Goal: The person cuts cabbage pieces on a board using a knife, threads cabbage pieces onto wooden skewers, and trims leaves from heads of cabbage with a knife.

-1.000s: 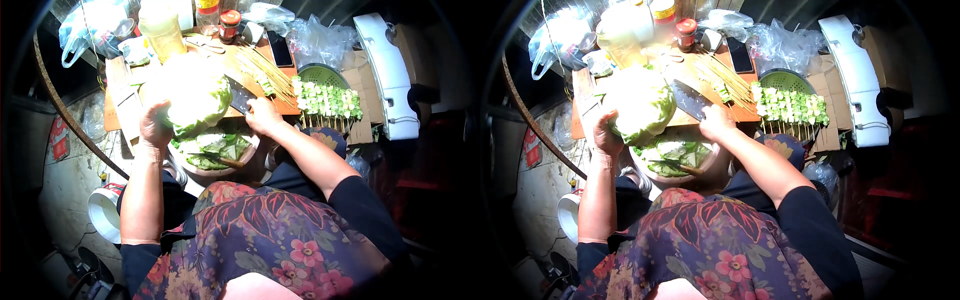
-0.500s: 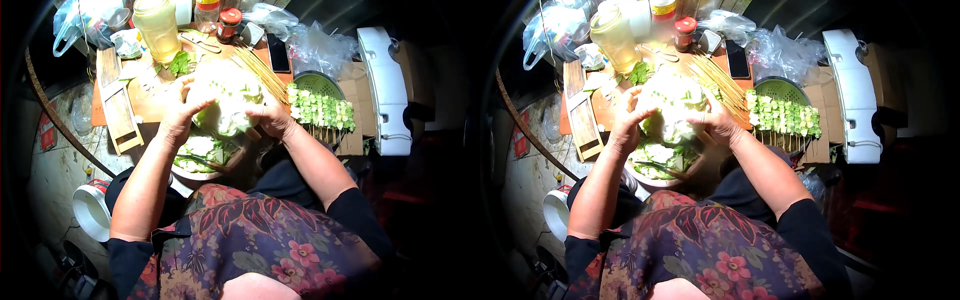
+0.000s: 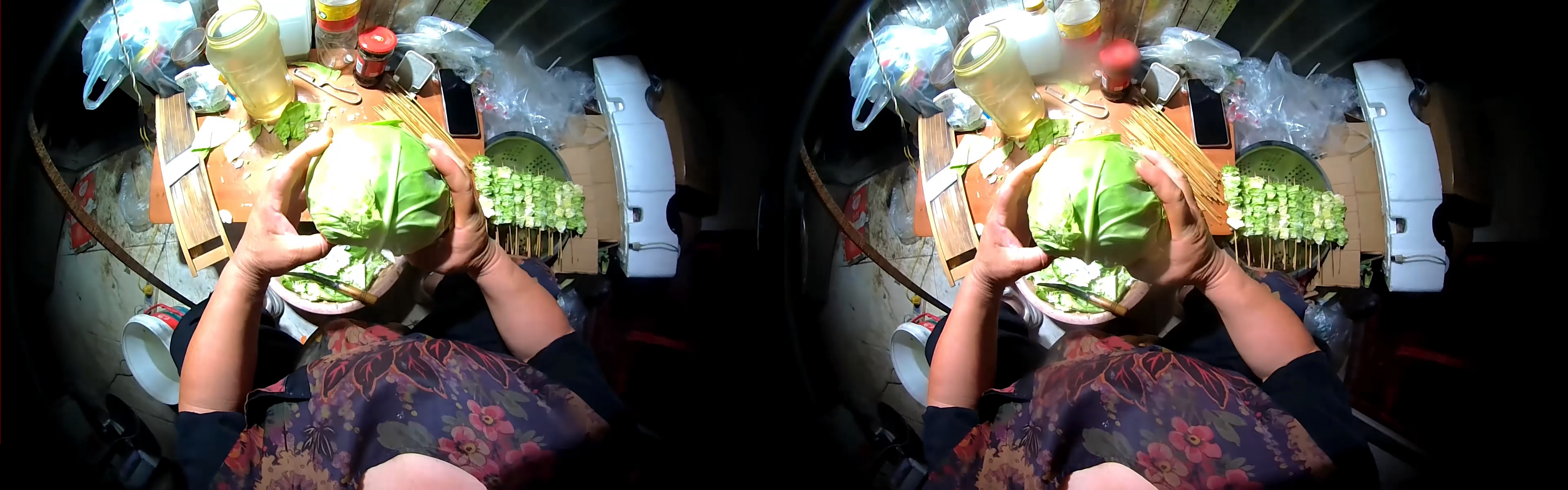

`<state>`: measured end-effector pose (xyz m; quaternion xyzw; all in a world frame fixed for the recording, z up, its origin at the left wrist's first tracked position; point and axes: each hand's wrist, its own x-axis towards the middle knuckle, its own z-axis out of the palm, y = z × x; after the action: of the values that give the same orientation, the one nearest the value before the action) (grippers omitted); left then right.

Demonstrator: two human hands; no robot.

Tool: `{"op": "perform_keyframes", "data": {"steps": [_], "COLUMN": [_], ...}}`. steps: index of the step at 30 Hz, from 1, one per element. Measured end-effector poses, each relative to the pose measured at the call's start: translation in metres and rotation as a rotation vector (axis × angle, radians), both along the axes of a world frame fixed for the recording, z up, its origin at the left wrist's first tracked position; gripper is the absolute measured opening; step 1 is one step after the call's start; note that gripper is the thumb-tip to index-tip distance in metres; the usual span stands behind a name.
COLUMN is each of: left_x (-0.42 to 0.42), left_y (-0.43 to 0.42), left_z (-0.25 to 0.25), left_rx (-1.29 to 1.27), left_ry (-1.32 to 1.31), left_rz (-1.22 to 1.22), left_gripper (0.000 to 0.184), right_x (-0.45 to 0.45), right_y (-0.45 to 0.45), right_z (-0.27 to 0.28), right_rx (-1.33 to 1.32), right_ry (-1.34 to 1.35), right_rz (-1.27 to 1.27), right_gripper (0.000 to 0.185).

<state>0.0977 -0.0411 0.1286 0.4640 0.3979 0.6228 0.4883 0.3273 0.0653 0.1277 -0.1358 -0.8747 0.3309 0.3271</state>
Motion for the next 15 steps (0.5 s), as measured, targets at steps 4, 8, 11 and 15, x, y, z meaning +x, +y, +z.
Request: {"op": "perform_keyframes", "data": {"steps": [4, 8, 11, 15], "left_x": [0.001, 0.006, 0.002, 0.001], "left_y": [-0.003, -0.003, -0.006, -0.007], "left_z": [-0.003, -0.001, -0.002, -0.002], "left_rx": [0.099, 0.179, 0.157, 0.056], "left_ry": [0.135, 0.367, 0.47, 0.544], "left_rz": [0.047, 0.156, 0.196, 0.218], "left_gripper": [0.091, 0.089, 0.087, 0.083], "right_x": [0.0, -0.001, 0.0, 0.002], "right_y": [-0.002, -0.001, -0.003, -0.001], "right_z": [0.012, 0.014, 0.003, 0.009], "right_rx": [0.135, 0.13, 0.115, -0.037], "right_ry": [0.014, 0.043, 0.016, -0.029], "right_rz": [-0.043, -0.027, -0.035, -0.004], "right_gripper": [0.1, 0.099, 0.103, 0.117]}}
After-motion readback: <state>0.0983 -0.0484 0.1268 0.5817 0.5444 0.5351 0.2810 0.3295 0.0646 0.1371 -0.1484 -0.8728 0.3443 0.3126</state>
